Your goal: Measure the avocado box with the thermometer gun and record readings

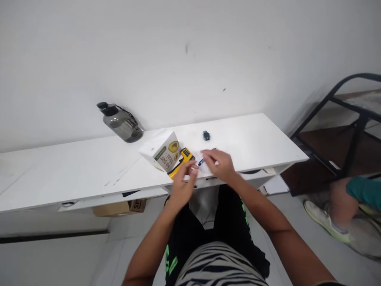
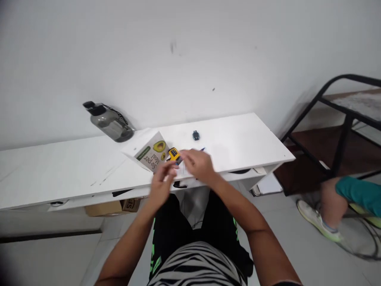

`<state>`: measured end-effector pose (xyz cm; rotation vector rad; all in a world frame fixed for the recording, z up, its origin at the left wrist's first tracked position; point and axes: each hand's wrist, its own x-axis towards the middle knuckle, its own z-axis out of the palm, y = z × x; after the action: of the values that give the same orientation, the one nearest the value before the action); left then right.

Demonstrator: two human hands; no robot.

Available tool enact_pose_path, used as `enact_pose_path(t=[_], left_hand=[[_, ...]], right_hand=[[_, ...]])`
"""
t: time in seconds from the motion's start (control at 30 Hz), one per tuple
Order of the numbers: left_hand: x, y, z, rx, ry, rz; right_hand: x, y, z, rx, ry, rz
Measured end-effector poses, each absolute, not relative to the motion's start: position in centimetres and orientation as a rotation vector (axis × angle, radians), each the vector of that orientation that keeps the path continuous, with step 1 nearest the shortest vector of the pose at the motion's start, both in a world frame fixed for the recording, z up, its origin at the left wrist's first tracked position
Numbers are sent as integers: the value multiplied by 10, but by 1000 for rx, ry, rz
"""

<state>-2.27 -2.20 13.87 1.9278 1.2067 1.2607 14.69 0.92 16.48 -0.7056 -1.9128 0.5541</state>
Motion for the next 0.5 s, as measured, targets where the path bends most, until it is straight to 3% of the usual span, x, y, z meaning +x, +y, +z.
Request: enact_pose_path(t=[0.07, 0.13, 0.3, 0.5], left_hand=[[-13, -5, 125, 2135, 1249, 1148], [-1, 12, 107, 2348, 1326, 1036], [8, 43, 77, 2581, 1299, 928], [0, 47, 69, 2486, 1243, 971]], right_hand=[[167, 68, 144, -1337, -1950, 261], [180, 121, 120, -1643, -2055, 77], [179, 186, 80, -1703, -2147, -43], [179, 189, 82, -1577, -1996, -22]])
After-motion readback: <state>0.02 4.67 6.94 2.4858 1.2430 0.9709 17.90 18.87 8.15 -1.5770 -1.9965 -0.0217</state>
